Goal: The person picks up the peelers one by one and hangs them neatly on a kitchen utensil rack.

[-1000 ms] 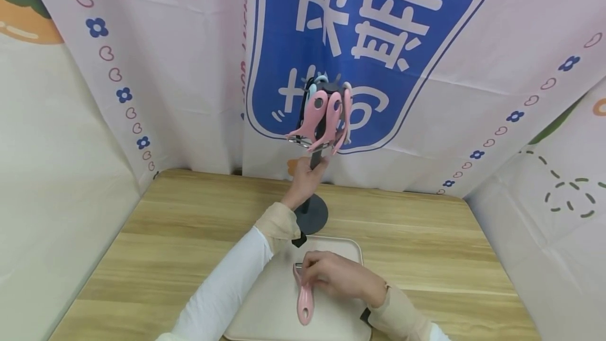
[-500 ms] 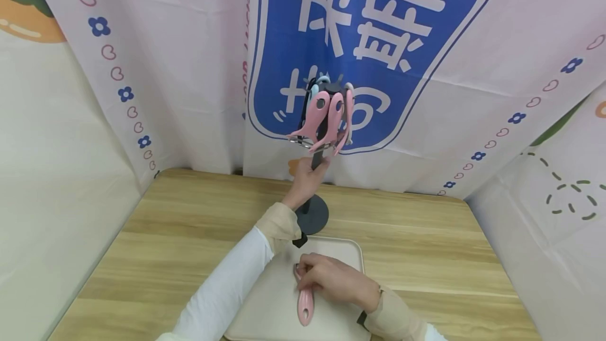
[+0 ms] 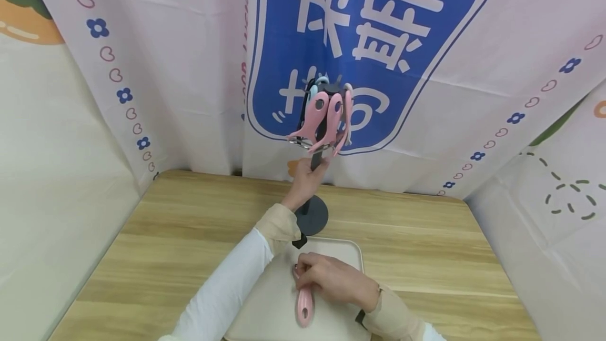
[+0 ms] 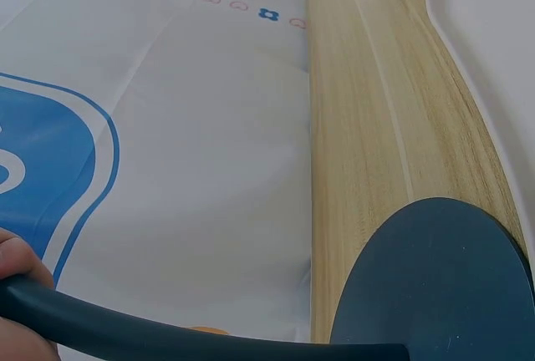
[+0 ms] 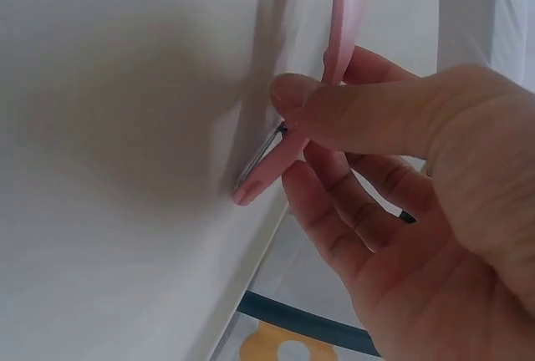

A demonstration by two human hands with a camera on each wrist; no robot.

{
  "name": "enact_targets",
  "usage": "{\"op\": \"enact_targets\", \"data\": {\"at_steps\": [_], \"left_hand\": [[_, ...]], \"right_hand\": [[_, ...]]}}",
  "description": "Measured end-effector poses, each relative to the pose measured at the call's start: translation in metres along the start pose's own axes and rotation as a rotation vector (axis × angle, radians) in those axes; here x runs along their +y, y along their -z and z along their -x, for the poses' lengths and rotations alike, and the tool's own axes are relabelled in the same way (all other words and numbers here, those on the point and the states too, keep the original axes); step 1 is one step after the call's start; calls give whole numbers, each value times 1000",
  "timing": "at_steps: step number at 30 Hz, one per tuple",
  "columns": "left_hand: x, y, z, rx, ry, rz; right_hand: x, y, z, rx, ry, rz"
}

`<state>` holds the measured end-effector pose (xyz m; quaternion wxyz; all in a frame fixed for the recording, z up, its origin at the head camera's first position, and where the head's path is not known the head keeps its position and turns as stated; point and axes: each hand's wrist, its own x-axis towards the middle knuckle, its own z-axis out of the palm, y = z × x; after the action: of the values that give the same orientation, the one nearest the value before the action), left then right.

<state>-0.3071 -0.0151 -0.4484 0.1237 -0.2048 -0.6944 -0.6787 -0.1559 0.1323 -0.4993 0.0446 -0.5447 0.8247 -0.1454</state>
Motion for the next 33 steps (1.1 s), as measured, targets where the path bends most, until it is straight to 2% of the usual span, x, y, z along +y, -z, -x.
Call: {"op": "enact_targets", "data": {"at_steps": [12, 16, 20, 26, 33], "left_hand": [[2, 2, 1, -21, -11, 8], [1, 2, 1, -24, -12, 8], [1, 1, 1, -24, -14, 0], [0, 1, 1, -27, -15, -2], [1, 1, 1, -20, -12, -9]], "right_hand": [[-1, 16, 6, 37, 9, -39], [3, 20, 9, 68, 36, -39], [7, 27, 13, 80, 33, -113], [13, 43, 19, 80, -45, -232], [22, 64, 25, 155, -54, -305]]}}
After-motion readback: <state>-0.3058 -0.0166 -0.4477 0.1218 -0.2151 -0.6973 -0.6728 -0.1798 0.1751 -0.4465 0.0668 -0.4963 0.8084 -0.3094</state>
